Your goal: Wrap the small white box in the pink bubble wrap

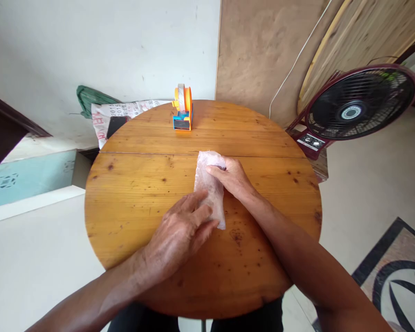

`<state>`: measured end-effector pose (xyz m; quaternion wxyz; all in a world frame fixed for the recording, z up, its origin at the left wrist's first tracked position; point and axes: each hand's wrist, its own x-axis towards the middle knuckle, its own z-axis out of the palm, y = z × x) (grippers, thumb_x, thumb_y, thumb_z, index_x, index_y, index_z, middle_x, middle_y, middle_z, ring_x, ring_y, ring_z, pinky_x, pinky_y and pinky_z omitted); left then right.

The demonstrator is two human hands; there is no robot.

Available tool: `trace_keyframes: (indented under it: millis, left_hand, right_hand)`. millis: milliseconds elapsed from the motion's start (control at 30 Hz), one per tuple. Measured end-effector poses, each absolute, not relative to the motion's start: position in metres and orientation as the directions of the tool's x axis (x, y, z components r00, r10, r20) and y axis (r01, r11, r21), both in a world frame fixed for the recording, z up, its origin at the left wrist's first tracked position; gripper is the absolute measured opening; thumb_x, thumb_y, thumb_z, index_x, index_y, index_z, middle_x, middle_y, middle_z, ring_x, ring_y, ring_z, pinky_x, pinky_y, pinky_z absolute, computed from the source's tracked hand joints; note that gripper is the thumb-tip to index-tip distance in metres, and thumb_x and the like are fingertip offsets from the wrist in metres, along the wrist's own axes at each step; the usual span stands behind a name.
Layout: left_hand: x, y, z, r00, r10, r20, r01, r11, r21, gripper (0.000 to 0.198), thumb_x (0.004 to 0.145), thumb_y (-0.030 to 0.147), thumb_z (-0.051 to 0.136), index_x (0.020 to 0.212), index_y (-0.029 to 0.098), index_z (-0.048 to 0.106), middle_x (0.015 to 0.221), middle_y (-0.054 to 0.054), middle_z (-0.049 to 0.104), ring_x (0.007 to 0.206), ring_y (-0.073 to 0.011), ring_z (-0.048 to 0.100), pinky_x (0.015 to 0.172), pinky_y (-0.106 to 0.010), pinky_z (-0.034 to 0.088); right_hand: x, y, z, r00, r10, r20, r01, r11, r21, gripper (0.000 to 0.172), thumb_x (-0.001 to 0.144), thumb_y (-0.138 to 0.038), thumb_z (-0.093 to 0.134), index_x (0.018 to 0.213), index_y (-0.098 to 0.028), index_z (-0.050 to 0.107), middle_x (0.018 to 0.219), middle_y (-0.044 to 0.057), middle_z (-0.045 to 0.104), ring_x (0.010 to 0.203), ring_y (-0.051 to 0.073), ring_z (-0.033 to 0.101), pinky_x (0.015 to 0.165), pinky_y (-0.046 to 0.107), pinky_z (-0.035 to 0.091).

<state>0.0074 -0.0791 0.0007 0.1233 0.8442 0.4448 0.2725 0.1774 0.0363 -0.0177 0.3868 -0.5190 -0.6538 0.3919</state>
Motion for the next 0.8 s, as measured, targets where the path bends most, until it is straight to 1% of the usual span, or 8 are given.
trace_keyframes:
  millis: [133, 233, 300, 367, 467, 533, 633, 800]
  left_hand:
    - [0.007, -0.077, 0.0, 0.439, 0.844, 0.309, 0.654, -0.536, 0.535, 0.009, 0.091, 0.028, 0.058, 0.092, 0.019, 0.056, 0.137, -0.012, 0.052, 0.094, -0.0206, 0.069, 0.077, -0.037, 0.061]
    - [0.008, -0.076, 0.0, 0.431, 0.85, 0.303, 0.644, -0.525, 0.557, 0.01, 0.09, 0.028, 0.058, 0.092, 0.019, 0.056, 0.137, -0.011, 0.052, 0.094, -0.0206, 0.069, 0.077, -0.036, 0.061]
    - [0.008, -0.076, 0.0, 0.433, 0.845, 0.312, 0.649, -0.533, 0.543, 0.009, 0.09, 0.028, 0.059, 0.092, 0.019, 0.056, 0.135, -0.011, 0.053, 0.101, -0.0228, 0.067, 0.079, -0.037, 0.06]
    - [0.008, -0.076, 0.0, 0.434, 0.835, 0.339, 0.665, -0.551, 0.504, 0.009, 0.089, 0.027, 0.06, 0.094, 0.02, 0.056, 0.134, -0.01, 0.053, 0.105, -0.0248, 0.064, 0.083, -0.041, 0.058]
    - [0.008, -0.076, 0.001, 0.429, 0.813, 0.394, 0.696, -0.575, 0.43, 0.011, 0.088, 0.027, 0.061, 0.095, 0.02, 0.058, 0.129, -0.011, 0.053, 0.109, -0.0273, 0.058, 0.089, -0.047, 0.053]
    - [0.007, -0.076, 0.002, 0.425, 0.805, 0.414, 0.706, -0.581, 0.405, 0.012, 0.087, 0.027, 0.062, 0.097, 0.02, 0.059, 0.124, -0.012, 0.053, 0.109, -0.0282, 0.056, 0.088, -0.047, 0.051]
    - [0.007, -0.076, 0.003, 0.426, 0.803, 0.418, 0.702, -0.584, 0.407, 0.014, 0.087, 0.027, 0.062, 0.098, 0.02, 0.06, 0.122, -0.012, 0.055, 0.107, -0.0276, 0.056, 0.087, -0.046, 0.049]
    - [0.005, -0.073, 0.005, 0.459, 0.79, 0.405, 0.672, -0.608, 0.424, 0.015, 0.087, 0.028, 0.063, 0.099, 0.019, 0.06, 0.117, -0.009, 0.064, 0.11, -0.0271, 0.055, 0.091, -0.045, 0.047]
  right_hand:
    - [0.178, 0.035, -0.016, -0.185, 0.98, 0.077, 0.326, 0.135, -0.936, 0.027, 0.076, -0.042, 0.06, 0.068, -0.017, 0.058, 0.065, -0.003, 0.049, 0.062, 0.012, 0.043, 0.058, 0.024, 0.037]
    - [0.179, 0.033, -0.012, -0.215, 0.976, 0.035, 0.308, 0.101, -0.946, 0.029, 0.077, -0.045, 0.061, 0.071, -0.017, 0.059, 0.066, -0.002, 0.052, 0.062, 0.012, 0.044, 0.058, 0.025, 0.038]
    - [0.181, 0.033, -0.008, -0.253, 0.967, 0.001, 0.274, 0.073, -0.959, 0.029, 0.076, -0.047, 0.063, 0.075, -0.017, 0.061, 0.067, -0.002, 0.054, 0.062, 0.012, 0.045, 0.058, 0.025, 0.038]
    - [0.183, 0.032, -0.004, -0.282, 0.959, -0.035, 0.236, 0.035, -0.971, 0.029, 0.075, -0.046, 0.066, 0.076, -0.018, 0.062, 0.065, -0.003, 0.054, 0.059, 0.011, 0.045, 0.057, 0.025, 0.038]
    - [0.187, 0.032, 0.001, -0.288, 0.954, -0.082, 0.225, -0.016, -0.974, 0.024, 0.074, -0.042, 0.067, 0.075, -0.019, 0.062, 0.06, -0.005, 0.052, 0.053, 0.01, 0.042, 0.05, 0.024, 0.035]
    - [0.19, 0.033, 0.0, -0.275, 0.956, -0.103, 0.239, -0.035, -0.97, 0.021, 0.073, -0.04, 0.066, 0.075, -0.019, 0.062, 0.058, -0.005, 0.051, 0.049, 0.009, 0.04, 0.044, 0.023, 0.031]
    - [0.193, 0.035, -0.004, -0.254, 0.961, -0.111, 0.218, -0.055, -0.974, 0.023, 0.073, -0.04, 0.064, 0.075, -0.017, 0.062, 0.057, -0.005, 0.051, 0.046, 0.008, 0.04, 0.039, 0.022, 0.028]
    - [0.193, 0.035, -0.006, -0.297, 0.945, -0.136, 0.183, -0.084, -0.98, 0.028, 0.073, -0.043, 0.066, 0.08, -0.016, 0.063, 0.063, -0.004, 0.055, 0.046, 0.008, 0.044, 0.035, 0.021, 0.032]
